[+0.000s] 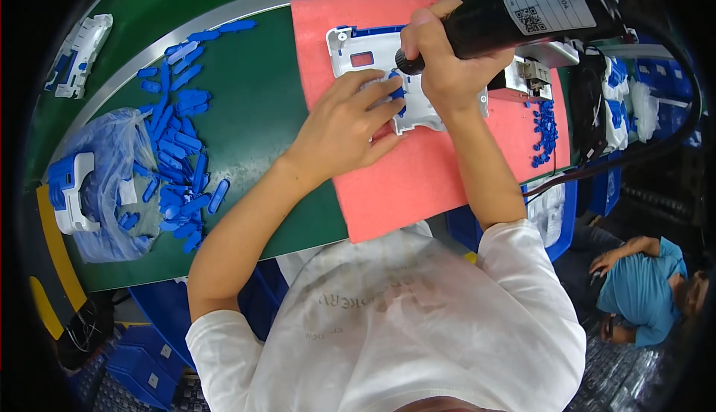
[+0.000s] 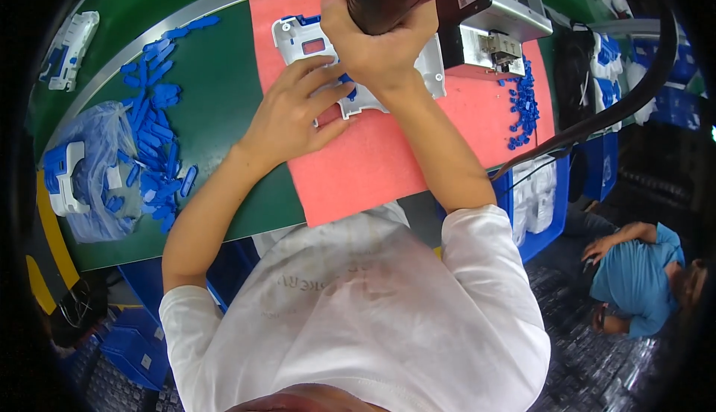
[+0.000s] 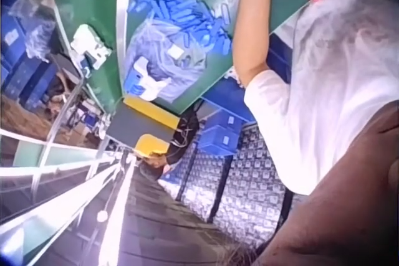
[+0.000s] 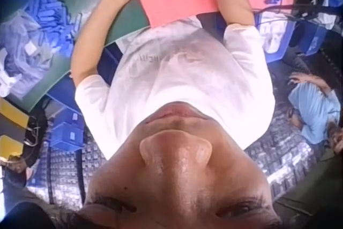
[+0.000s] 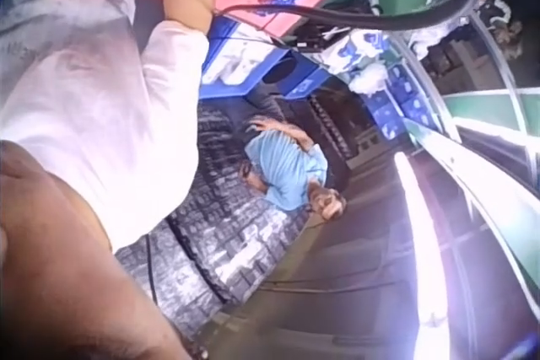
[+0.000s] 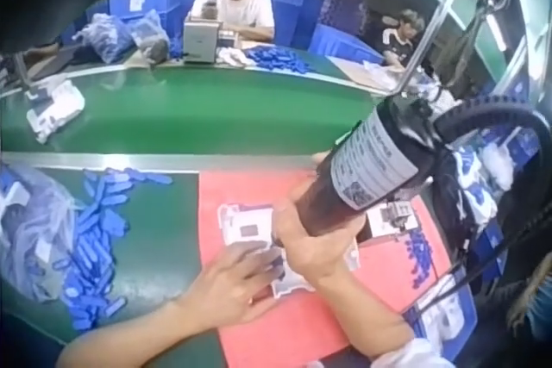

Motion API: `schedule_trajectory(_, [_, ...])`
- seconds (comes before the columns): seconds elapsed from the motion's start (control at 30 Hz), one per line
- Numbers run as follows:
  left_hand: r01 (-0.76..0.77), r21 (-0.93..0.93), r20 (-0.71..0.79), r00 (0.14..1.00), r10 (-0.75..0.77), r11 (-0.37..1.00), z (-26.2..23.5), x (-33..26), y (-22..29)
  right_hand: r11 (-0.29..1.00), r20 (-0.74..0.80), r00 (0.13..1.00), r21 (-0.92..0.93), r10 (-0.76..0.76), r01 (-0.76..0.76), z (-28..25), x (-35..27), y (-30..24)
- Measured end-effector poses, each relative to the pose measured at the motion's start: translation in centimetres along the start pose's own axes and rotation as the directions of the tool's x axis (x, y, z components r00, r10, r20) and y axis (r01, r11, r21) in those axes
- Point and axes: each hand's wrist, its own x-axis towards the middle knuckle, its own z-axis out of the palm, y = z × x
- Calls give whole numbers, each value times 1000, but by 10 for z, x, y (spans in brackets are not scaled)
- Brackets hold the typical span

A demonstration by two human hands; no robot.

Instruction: Assembling blue and white plastic components using an electric screwdriver on a factory assembly line.

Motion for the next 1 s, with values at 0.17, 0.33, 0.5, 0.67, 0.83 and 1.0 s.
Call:
schedule_trajectory(0.17, [16, -8, 1, 1000, -16, 1000, 0, -1, -1, 991, -56, 989, -4, 134, -134, 10, 3, -13])
schedule_trajectory(0.33, [8, -5, 4, 1000, -8, 1000, 0, 3, 1, 991, -34, 991, 49, 129, -127, -1, -3, 3])
schedule_trajectory(0.5, [-40, 18, -3, 999, 40, 999, 3, 1, -3, 967, -148, 968, 190, 200, -171, -12, -2, -3])
schedule_trajectory(0.67, [-16, -19, 21, 1000, 17, 1000, -1, 5, 5, 938, -418, 866, 80, -275, 337, -110, 39, -72])
schedule_trajectory(0.83, [12, 18, 40, 999, -13, 1000, -4, 6, 5, 979, -369, 912, -161, -177, 124, -160, 31, -67])
schedule_trajectory(1.0, [5, 31, 45, 999, -6, 1000, 0, 10, 7, 930, -224, 947, -337, -229, 146, -177, 31, -46])
